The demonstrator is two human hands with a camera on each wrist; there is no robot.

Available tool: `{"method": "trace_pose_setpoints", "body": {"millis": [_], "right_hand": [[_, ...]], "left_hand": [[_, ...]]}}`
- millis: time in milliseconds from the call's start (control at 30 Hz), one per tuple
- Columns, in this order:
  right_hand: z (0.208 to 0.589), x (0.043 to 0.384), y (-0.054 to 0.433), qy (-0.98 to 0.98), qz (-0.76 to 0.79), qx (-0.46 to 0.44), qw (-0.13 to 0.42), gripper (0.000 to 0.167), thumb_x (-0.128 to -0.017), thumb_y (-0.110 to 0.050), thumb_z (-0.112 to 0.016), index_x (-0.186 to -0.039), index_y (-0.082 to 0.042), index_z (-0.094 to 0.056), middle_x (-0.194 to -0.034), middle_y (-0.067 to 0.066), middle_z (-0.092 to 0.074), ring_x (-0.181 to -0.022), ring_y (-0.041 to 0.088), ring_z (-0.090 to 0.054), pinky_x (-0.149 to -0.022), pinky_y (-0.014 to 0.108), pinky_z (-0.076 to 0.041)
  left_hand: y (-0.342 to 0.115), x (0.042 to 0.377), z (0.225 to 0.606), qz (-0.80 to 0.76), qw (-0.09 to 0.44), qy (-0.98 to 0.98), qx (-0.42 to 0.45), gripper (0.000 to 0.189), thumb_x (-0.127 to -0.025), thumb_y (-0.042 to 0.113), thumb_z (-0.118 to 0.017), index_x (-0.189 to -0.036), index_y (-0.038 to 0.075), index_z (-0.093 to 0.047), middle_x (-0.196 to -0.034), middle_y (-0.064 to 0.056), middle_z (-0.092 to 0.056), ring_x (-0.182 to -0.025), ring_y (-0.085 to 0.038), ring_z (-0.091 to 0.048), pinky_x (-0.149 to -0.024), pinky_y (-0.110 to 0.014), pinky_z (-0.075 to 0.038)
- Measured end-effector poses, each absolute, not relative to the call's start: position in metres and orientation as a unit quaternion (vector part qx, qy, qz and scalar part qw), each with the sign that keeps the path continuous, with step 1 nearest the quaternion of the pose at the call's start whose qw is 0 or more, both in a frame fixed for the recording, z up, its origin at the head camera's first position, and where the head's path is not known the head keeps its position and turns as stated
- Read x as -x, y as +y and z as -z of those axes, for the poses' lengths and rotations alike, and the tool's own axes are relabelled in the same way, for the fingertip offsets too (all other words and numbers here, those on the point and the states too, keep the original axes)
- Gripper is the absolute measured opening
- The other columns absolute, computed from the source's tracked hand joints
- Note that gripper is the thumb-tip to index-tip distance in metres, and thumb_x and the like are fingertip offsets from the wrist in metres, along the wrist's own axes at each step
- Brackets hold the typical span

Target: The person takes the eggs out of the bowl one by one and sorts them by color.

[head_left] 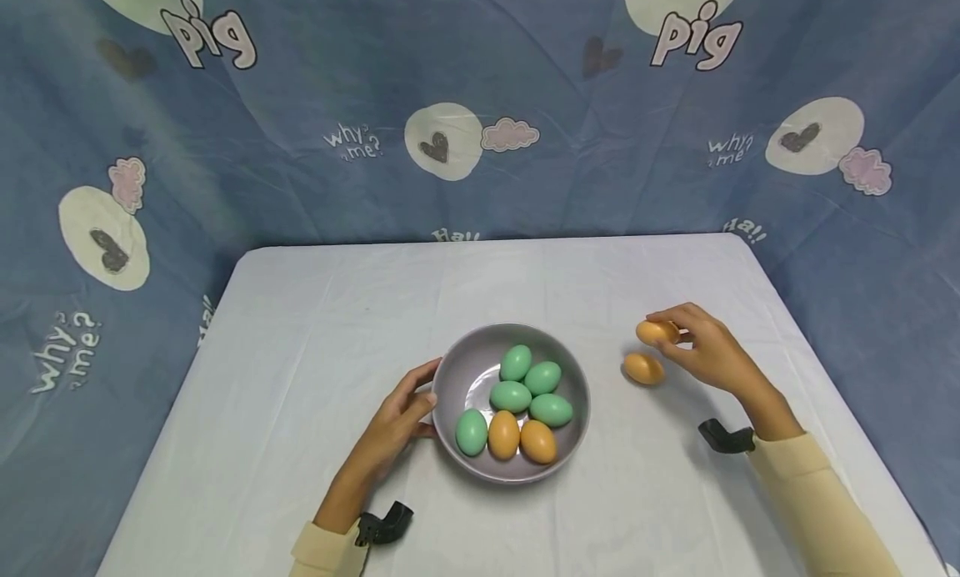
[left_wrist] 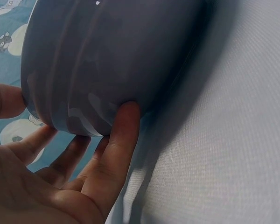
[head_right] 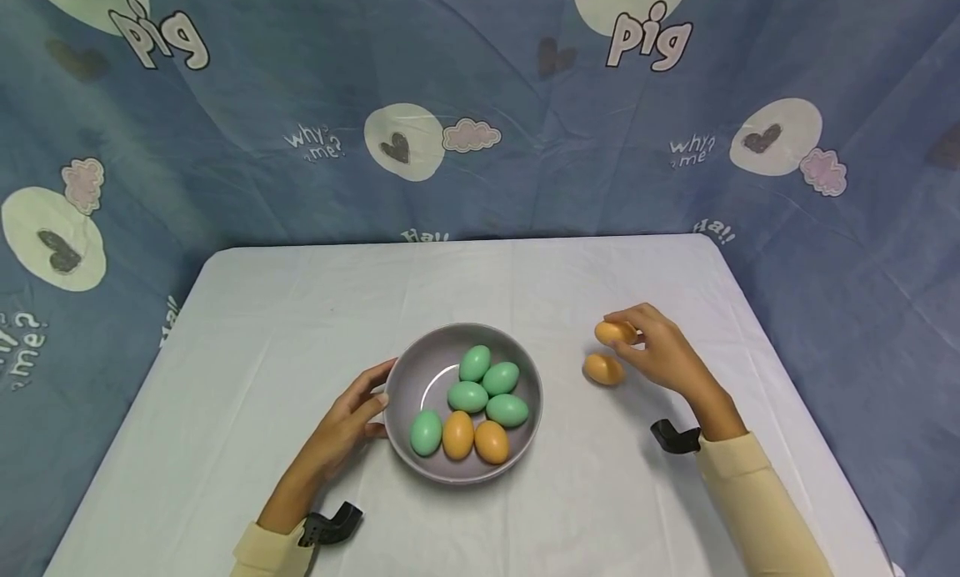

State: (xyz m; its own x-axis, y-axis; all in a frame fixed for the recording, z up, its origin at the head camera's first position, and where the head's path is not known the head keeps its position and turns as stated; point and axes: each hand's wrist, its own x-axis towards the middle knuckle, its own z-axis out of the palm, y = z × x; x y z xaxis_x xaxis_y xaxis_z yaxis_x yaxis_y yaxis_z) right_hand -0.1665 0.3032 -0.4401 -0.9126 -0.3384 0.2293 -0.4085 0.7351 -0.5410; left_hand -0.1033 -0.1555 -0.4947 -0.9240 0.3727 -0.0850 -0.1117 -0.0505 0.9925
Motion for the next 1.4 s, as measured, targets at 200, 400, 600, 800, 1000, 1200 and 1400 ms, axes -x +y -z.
{"method": "trace_pose_setpoints", "body": {"millis": [200,400,600,800,1000,1200,1400], "right_hand": [[0.458,0.168,0.312,-0.939,-0.297,-0.168,0.038,0.035,-0.087,0.000,-0.073,-0.121,-0.002,-0.067,-0.112,0.014,-0.064,-0.097,0.017,-0.057,-0.080,0.031,-0.059],[0.468,0.169,0.316,-0.943,-0.301,-0.139,0.014,0.034,-0.089,-0.004,-0.073,-0.123,-0.001,-0.066,-0.114,0.018,-0.064,-0.100,0.027,-0.060,-0.083,0.041,-0.058],[0.474,0.168,0.316,-0.944,-0.306,-0.126,0.002,0.034,-0.090,-0.005,-0.072,-0.123,0.001,-0.065,-0.117,0.020,-0.064,-0.104,0.032,-0.062,-0.086,0.045,-0.057],[0.478,0.167,0.317,-0.943,-0.311,-0.121,-0.002,0.035,-0.090,-0.004,-0.071,-0.124,0.002,-0.064,-0.119,0.023,-0.062,-0.106,0.038,-0.062,-0.089,0.053,-0.055],[0.482,0.167,0.319,-0.943,-0.311,-0.119,-0.010,0.036,-0.090,-0.003,-0.071,-0.125,0.002,-0.063,-0.120,0.024,-0.062,-0.105,0.041,-0.063,-0.089,0.056,-0.054],[0.483,0.166,0.318,-0.943,-0.313,-0.113,-0.015,0.037,-0.089,-0.004,-0.072,-0.125,0.000,-0.063,-0.120,0.023,-0.062,-0.102,0.038,-0.062,-0.086,0.052,-0.054],[0.480,0.166,0.318,-0.943,-0.310,-0.115,-0.024,0.039,-0.091,-0.011,-0.073,-0.127,0.000,-0.062,-0.119,0.023,-0.062,-0.102,0.035,-0.061,-0.086,0.052,-0.054]], "left_hand": [[-0.156,0.103,0.494,-0.719,0.169,0.667,-0.100,0.053,-0.105,0.015,-0.050,-0.155,0.012,-0.033,-0.160,-0.017,-0.030,-0.113,-0.022,-0.060,-0.077,-0.041,-0.061],[-0.156,0.103,0.493,-0.715,0.169,0.671,-0.099,0.053,-0.105,0.016,-0.050,-0.155,0.012,-0.033,-0.160,-0.016,-0.030,-0.114,-0.022,-0.060,-0.077,-0.041,-0.061],[-0.155,0.103,0.492,-0.716,0.167,0.671,-0.098,0.053,-0.105,0.016,-0.050,-0.155,0.011,-0.033,-0.160,-0.017,-0.030,-0.112,-0.020,-0.060,-0.077,-0.040,-0.061],[-0.155,0.102,0.492,-0.717,0.167,0.669,-0.098,0.053,-0.105,0.015,-0.050,-0.154,0.011,-0.033,-0.160,-0.017,-0.030,-0.111,-0.019,-0.061,-0.076,-0.039,-0.061],[-0.155,0.102,0.494,-0.717,0.166,0.670,-0.096,0.053,-0.104,0.016,-0.050,-0.154,0.011,-0.033,-0.160,-0.017,-0.031,-0.109,-0.018,-0.062,-0.076,-0.040,-0.062],[-0.156,0.101,0.494,-0.718,0.166,0.670,-0.093,0.053,-0.104,0.016,-0.050,-0.154,0.012,-0.034,-0.160,-0.016,-0.031,-0.112,-0.019,-0.060,-0.077,-0.040,-0.061],[-0.156,0.102,0.493,-0.715,0.166,0.672,-0.095,0.053,-0.105,0.017,-0.051,-0.154,0.012,-0.034,-0.160,-0.015,-0.031,-0.114,-0.025,-0.059,-0.077,-0.040,-0.061]]}}
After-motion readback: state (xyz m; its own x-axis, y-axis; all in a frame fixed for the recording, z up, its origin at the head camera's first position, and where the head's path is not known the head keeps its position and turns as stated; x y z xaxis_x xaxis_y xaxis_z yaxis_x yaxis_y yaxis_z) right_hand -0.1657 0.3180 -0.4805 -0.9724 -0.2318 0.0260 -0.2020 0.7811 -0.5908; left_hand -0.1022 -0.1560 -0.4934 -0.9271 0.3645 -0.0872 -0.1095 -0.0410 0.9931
